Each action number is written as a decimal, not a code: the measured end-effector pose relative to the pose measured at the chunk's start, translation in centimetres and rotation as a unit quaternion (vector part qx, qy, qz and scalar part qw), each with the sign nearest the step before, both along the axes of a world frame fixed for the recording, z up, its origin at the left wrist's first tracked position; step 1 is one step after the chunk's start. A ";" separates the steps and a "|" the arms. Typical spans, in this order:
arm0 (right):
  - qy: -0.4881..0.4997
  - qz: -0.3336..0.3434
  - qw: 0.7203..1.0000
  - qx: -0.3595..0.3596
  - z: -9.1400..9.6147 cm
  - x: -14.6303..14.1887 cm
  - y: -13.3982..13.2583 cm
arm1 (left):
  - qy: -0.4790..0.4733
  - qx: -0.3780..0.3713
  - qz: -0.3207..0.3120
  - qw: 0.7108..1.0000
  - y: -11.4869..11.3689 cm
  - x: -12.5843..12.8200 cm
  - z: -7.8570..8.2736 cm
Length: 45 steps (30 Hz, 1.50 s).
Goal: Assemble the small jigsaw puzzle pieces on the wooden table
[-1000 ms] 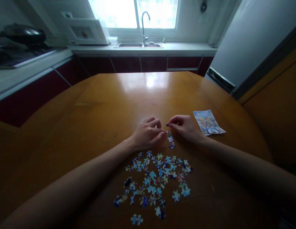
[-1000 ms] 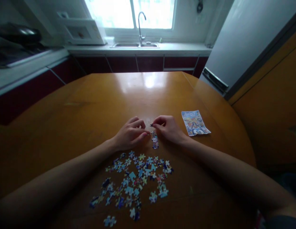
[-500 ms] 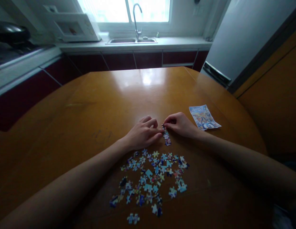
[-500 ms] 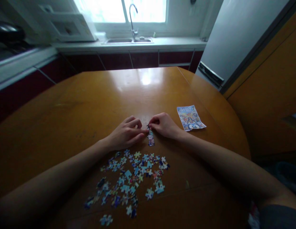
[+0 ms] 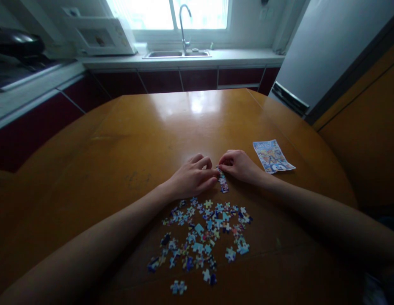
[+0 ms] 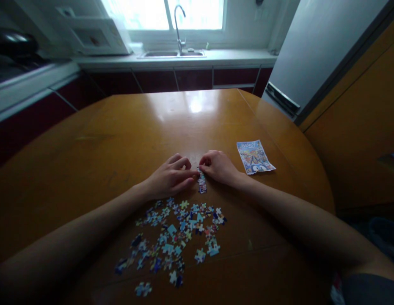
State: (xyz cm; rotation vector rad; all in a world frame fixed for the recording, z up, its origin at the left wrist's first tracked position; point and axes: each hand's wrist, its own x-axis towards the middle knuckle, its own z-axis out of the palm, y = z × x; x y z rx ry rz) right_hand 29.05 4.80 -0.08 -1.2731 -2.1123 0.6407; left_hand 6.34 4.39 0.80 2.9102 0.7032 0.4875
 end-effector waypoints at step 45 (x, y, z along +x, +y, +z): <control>0.191 -0.094 0.977 0.026 0.2 0.6 0.0 | -0.073 -0.053 0.099 0.991 0.5 -1.9 -0.2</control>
